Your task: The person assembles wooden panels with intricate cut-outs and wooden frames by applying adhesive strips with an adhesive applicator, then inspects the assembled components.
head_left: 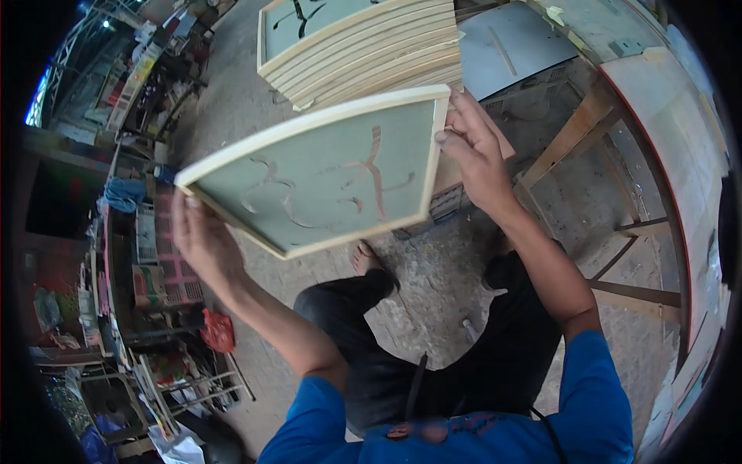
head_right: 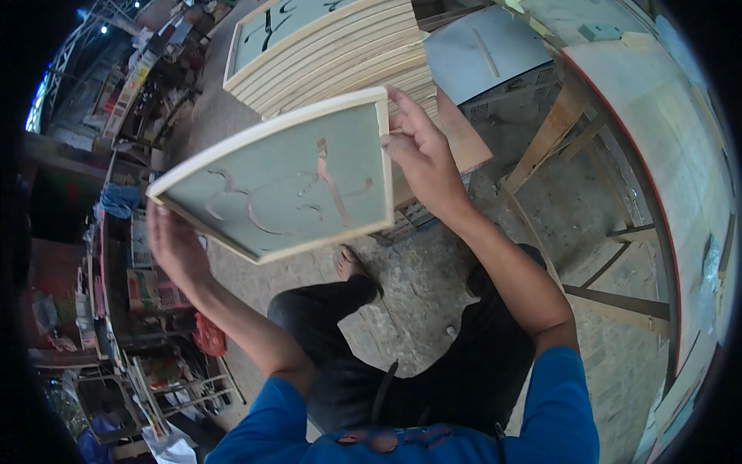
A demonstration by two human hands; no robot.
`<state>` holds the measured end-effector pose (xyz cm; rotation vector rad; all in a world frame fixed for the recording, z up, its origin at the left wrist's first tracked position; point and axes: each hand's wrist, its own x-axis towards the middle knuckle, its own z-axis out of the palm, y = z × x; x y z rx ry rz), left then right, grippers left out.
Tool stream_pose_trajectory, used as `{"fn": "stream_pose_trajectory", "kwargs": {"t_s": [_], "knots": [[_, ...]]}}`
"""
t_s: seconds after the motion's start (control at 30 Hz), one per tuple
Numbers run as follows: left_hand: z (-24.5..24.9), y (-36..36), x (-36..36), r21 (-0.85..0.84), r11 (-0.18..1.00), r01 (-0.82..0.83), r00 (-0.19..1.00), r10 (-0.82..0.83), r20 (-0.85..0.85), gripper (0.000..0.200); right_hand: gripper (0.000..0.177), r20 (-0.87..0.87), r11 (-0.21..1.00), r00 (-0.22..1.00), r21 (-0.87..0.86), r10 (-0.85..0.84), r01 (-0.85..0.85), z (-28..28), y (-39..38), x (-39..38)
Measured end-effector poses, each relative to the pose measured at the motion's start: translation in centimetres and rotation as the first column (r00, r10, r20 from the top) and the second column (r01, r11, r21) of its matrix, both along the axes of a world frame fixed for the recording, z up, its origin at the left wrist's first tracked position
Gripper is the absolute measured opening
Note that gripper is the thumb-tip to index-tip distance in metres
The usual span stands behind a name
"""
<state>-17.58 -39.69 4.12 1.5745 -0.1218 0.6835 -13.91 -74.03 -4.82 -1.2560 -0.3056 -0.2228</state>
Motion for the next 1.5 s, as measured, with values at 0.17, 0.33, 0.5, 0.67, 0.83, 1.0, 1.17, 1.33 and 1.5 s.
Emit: {"fn": "stream_pose_trajectory", "kwargs": {"t_s": [0.17,0.33,0.5,0.67,0.83,1.0,1.17,1.33,1.5], "knots": [[6.0,-5.2,-0.9,0.246,0.962,-0.118,0.988,0.089,0.127,0.034,0.04,-0.151,0.988,0.988,0.155,0.039,-0.015,-1.9,1.6,1.1],[5.4,-10.7,2.3,0.675,0.731,-0.102,0.991,0.013,0.135,0.027,0.045,-0.547,0.937,0.8,0.346,0.244,-0.05,-8.0,3.2,1.9],[2.7,-15.0,4.7,0.804,0.594,0.016,0.995,-0.089,0.045,0.025,0.046,-0.633,0.826,0.676,0.56,0.378,0.062,-14.7,4.2,3.2],[1.0,-17.9,6.5,0.878,0.468,0.104,0.97,-0.243,0.014,0.024,0.046,-0.728,0.773,0.548,0.597,0.412,0.212,-19.3,4.7,4.1],[-0.5,-19.5,6.5,0.884,0.437,0.165,0.962,-0.268,-0.047,0.025,0.039,-0.731,0.783,0.524,0.596,0.437,0.177,-20.3,4.4,4.0],[-0.8,-20.0,6.7,0.892,0.429,0.138,0.972,-0.23,-0.04,0.025,0.04,-0.78,0.834,0.465,0.533,0.419,0.142,-19.8,3.6,4.5],[-1.2,-19.9,7.4,0.858,0.501,0.117,0.977,-0.212,-0.01,0.024,0.048,-0.87,0.921,0.344,0.387,0.353,0.033,-16.9,2.2,4.4],[-2.0,-20.4,7.7,0.86,0.5,0.105,0.978,-0.209,0.003,0.022,0.047,-0.876,0.909,0.287,0.415,0.388,0.038,-15.2,1.2,4.2],[-2.7,-21.3,7.8,0.857,0.503,0.115,0.977,-0.212,-0.007,0.02,0.029,-0.83,0.982,0.531,0.184,0.172,-0.03,-11.1,-1.1,1.6]]}}
